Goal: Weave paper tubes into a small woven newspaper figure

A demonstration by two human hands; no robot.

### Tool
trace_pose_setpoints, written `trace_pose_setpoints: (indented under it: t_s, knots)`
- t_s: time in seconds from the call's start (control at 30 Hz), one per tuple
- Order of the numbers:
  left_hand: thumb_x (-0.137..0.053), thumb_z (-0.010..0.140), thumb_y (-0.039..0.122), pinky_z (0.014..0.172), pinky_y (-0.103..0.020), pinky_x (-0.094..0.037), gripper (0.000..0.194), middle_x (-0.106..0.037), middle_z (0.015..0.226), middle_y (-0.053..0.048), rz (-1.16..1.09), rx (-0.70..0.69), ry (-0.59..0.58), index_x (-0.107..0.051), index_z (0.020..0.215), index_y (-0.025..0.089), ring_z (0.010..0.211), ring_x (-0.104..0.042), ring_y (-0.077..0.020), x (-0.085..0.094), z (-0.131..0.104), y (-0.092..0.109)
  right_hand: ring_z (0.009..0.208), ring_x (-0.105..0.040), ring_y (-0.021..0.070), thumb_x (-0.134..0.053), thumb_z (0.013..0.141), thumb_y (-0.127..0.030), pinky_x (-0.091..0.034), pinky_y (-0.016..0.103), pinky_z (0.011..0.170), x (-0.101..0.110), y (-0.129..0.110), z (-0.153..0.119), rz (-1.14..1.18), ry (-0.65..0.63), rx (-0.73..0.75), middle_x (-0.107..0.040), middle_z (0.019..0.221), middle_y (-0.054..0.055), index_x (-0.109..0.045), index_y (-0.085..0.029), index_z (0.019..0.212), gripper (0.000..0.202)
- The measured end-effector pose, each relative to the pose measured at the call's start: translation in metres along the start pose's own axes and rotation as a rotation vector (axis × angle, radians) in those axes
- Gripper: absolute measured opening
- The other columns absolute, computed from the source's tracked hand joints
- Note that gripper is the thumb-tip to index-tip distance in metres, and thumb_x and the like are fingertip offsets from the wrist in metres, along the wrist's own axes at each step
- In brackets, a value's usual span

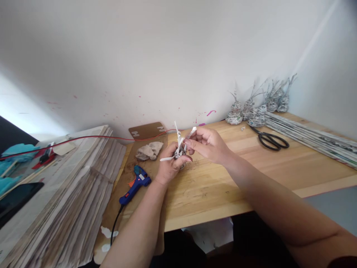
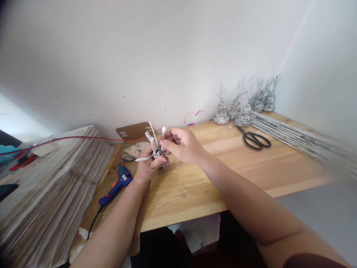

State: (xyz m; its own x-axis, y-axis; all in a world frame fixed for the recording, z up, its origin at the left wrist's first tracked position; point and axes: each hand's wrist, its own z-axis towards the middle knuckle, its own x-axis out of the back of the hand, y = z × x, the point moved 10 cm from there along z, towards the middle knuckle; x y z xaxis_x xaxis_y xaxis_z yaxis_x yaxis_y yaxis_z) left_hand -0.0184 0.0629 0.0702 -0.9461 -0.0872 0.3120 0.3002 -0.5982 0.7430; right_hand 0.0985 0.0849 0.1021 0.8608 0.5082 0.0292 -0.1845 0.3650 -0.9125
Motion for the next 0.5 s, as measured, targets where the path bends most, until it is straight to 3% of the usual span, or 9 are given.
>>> trace_pose_setpoints:
  t_s: [0.13,0.27,0.37,0.5]
  knots:
    - [-0.078,0.075,0.056,0.063,-0.027,-0.035,0.041,-0.054,0.070,0.001,0.081,-0.016,0.070,-0.065,0.080,0.018,0.067,-0.046,-0.0138,0.006,0.000,-0.004,0.065,-0.062,0.0124,-0.073,0.083,-0.036,-0.049,0.024,0.058,0.005,-0.006,-0.002,-0.190,0.050,0.063,-0.068,0.075,0.003,-0.064,-0.016,0.086,0.022]
    - [-0.079,0.073,0.057,0.061,-0.026,-0.032,0.043,-0.051,0.066,0.003,0.145,-0.113,0.125,-0.062,0.074,0.018,0.065,-0.044,-0.0131,0.012,0.000,0.004,0.054,-0.055,0.0099,-0.072,0.081,-0.032,-0.038,0.022,0.048,0.009,-0.010,-0.003,-0.346,0.118,0.058,-0.064,0.065,0.000,-0.062,-0.017,0.079,0.019]
    - [-0.078,0.074,0.058,0.061,-0.026,-0.033,0.043,-0.053,0.069,0.002,0.194,-0.159,0.148,-0.063,0.077,0.018,0.065,-0.046,-0.0132,0.014,0.001,0.011,0.049,-0.049,0.0082,-0.072,0.079,-0.030,-0.033,0.021,0.044,0.013,-0.011,-0.005,-0.377,0.192,0.063,-0.057,0.057,-0.003,-0.057,-0.018,0.071,0.021]
    - [-0.075,0.076,0.059,0.061,-0.026,-0.034,0.043,-0.056,0.072,0.001,0.245,-0.180,0.149,-0.064,0.078,0.018,0.067,-0.049,-0.0137,0.014,0.000,0.018,0.048,-0.050,0.0087,-0.069,0.082,-0.030,-0.034,0.021,0.044,0.011,-0.005,-0.005,-0.347,0.188,0.073,-0.056,0.058,-0.004,-0.054,-0.020,0.073,0.021]
